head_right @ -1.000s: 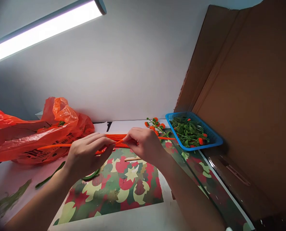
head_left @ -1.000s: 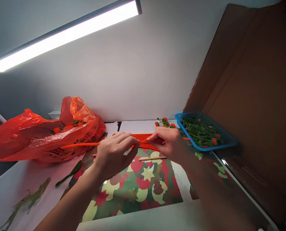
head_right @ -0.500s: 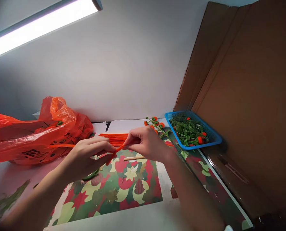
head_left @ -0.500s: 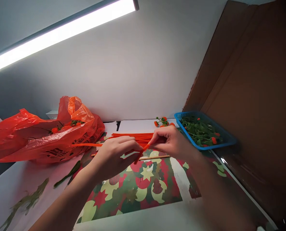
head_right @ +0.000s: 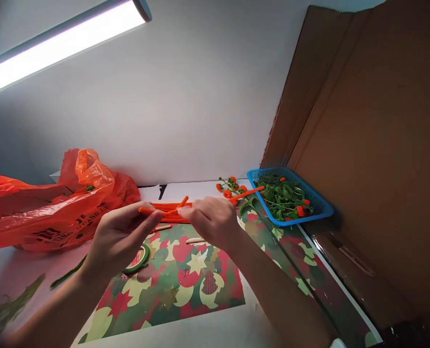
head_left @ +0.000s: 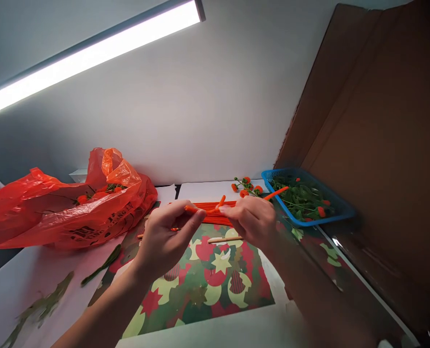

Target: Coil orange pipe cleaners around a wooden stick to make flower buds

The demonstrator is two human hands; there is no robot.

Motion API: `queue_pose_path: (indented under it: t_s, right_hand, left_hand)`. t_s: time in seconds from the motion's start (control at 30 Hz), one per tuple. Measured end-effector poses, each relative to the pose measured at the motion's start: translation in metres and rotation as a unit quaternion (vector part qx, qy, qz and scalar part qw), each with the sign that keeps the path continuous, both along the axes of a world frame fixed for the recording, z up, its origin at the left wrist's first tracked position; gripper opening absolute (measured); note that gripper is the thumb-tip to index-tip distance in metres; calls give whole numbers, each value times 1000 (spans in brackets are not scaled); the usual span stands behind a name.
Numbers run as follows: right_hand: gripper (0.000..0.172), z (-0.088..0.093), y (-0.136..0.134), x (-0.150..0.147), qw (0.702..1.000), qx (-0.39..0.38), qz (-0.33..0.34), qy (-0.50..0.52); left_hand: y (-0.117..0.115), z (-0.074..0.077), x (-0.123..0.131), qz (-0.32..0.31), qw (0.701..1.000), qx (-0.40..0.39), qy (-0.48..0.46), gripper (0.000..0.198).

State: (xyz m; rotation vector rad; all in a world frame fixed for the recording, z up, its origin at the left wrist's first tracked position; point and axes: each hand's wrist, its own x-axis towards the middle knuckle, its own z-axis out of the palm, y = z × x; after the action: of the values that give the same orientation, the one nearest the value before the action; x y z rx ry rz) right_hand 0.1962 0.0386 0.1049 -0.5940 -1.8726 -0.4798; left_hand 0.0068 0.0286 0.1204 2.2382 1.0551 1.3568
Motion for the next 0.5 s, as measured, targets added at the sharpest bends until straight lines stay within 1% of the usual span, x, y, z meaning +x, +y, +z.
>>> queue_pose_path:
  t_s: [0.03,0.07,0.13,0.17,0.23,0.3,0.33,0.37,0.4,0.43,0.47,0.5]
  right_hand:
    - [16,-2,0,-2,1000,-4,5,13]
    - [14,-3,0,-3,999,-33,14,36]
    - [12,0,-1,-3,984,-147,37,94]
    - [16,3,-2,-3,967,-221,49,116]
    - [22,9,-4,1,918,-367,83,127]
    - [20,13,-3,7,855,-489,135,111]
    - [20,14,-2,9,822,-535,163,108]
    - [22,15,0,11,795,-566,189,110]
    - [24,14,2,13,775,-584,210,119]
    - [26,13,4,13,765,-589,225,131]
    - [26,12,6,13,765,-583,233,146]
    - [25,12,7,12,772,-567,237,162]
  left_hand:
    - [-1,0,0,7,1000,22,4,26]
    - [-1,0,0,17,998,62,15,23]
    - [0,-1,-2,36,981,182,54,13]
    - [1,-1,-3,41,965,246,78,8]
    - [3,-3,-5,50,925,354,130,8]
    - [6,-5,-8,64,886,426,174,10]
    - [7,-6,-9,71,869,451,190,11]
    - [8,-7,-10,77,856,470,203,12]
    - [9,-8,-10,80,846,484,211,13]
    - [10,-9,-10,79,839,493,216,15]
    - [10,-10,-10,76,838,495,217,16]
    - [10,-10,-9,70,844,487,212,16]
